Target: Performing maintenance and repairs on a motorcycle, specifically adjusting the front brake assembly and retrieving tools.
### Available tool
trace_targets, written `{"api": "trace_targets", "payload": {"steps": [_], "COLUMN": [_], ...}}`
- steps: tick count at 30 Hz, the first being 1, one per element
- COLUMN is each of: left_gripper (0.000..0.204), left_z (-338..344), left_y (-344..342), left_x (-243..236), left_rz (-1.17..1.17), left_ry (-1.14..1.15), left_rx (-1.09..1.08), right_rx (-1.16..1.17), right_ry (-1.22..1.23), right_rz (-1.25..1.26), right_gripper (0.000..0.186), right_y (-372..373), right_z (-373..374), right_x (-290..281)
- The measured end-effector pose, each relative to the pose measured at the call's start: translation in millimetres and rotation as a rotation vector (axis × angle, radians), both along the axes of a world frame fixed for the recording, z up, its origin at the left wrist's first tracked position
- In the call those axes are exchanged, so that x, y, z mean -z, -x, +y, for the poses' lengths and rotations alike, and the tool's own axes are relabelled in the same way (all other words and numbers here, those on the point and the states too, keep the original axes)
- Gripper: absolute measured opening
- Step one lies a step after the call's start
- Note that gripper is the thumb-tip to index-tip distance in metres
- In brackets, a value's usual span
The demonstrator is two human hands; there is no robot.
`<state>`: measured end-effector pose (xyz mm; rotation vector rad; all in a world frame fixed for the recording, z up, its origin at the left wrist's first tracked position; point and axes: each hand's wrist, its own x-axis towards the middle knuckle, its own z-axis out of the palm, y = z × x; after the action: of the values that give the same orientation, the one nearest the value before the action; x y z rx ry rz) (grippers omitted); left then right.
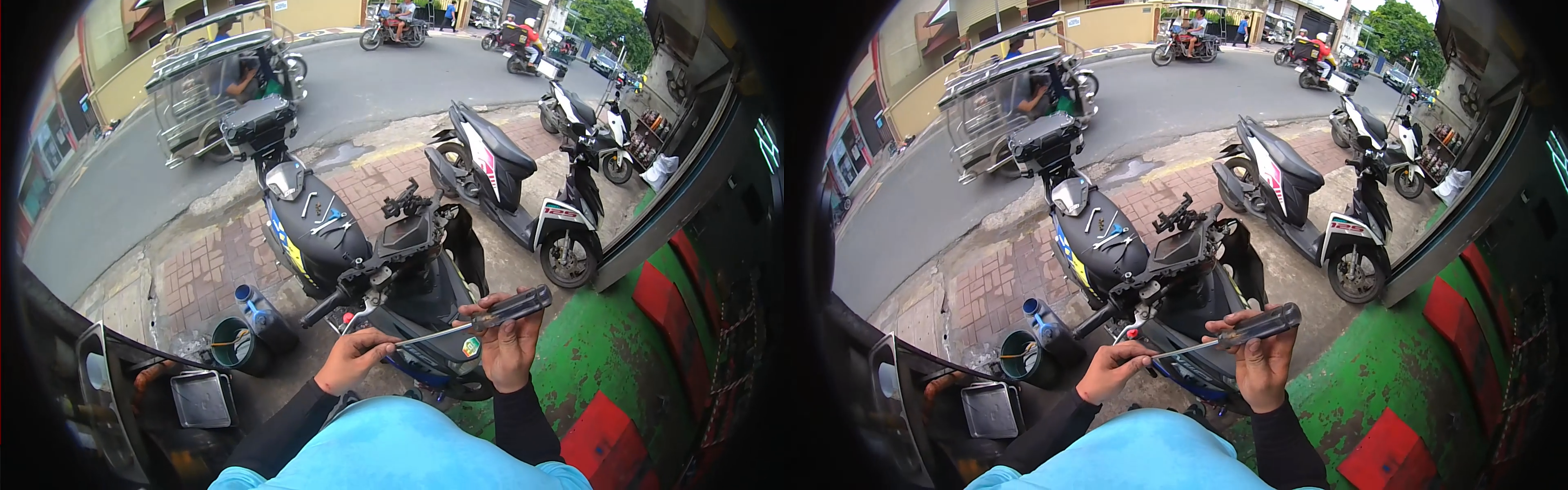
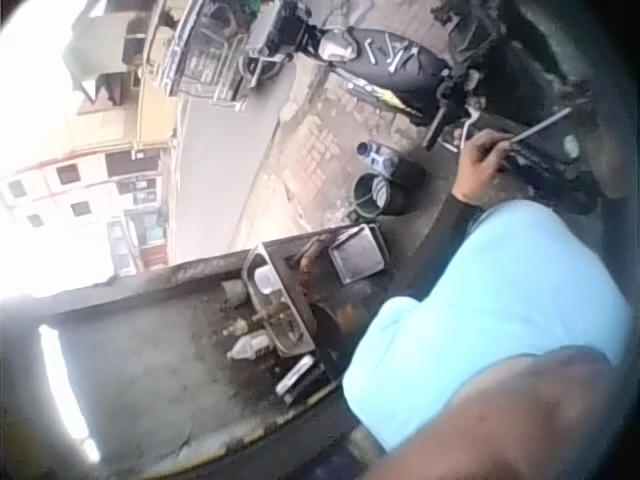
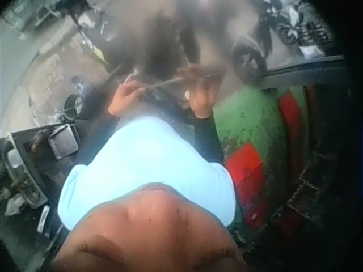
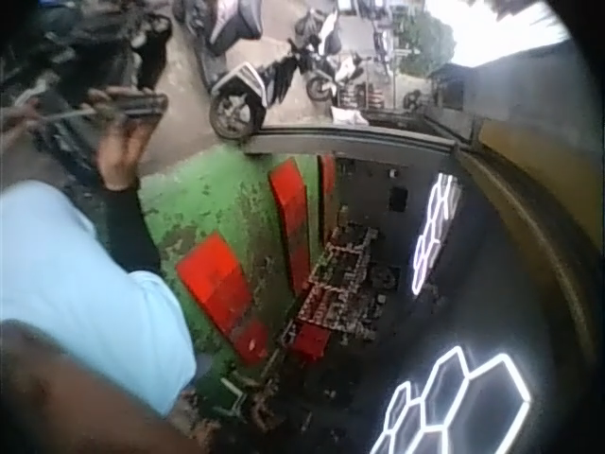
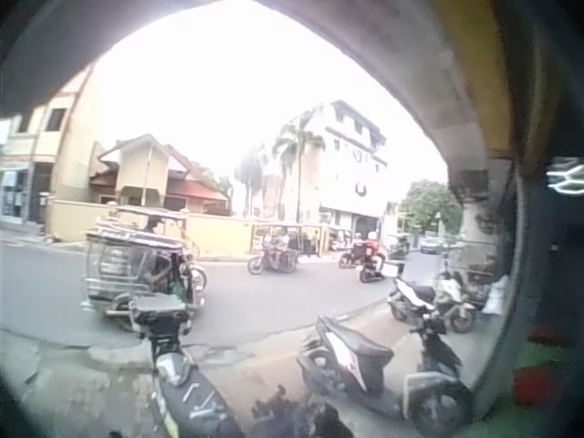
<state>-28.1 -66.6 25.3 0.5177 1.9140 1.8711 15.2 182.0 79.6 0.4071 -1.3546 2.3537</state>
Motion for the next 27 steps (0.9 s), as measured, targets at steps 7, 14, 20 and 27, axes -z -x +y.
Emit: {"api": "trace_targets", "payload": {"steps": [7, 14, 20, 27], "left_gripper": [0.024, 0.023, 0.018, 0.035], "left_z": [-48, -67, -48, -9], "left_y": [-6, 5, 39, 86], "left_x": [16, 28, 39, 56], "left_rz": [-0.205, -0.255, 0.137, 0.243], "left_ry": [-0.136, -0.138, 0.045, 0.29], "left_rx": [0.08, -0.003, -0.086, -0.231], "right_rx": [-0.076, -0.092, -0.001, 0.042], "right_ry": [0.004, -0.042, -0.143, -0.367], "right_rz": [0.076, 0.086, 0.046, 0.079], "right_gripper": [0.054, 0.054, 0.051, 0.043], "right_y": [-4, -5, 17, 97], "right_z": [-34, -67, -78, -71], "right_x": [14, 21, 9, 22]}}
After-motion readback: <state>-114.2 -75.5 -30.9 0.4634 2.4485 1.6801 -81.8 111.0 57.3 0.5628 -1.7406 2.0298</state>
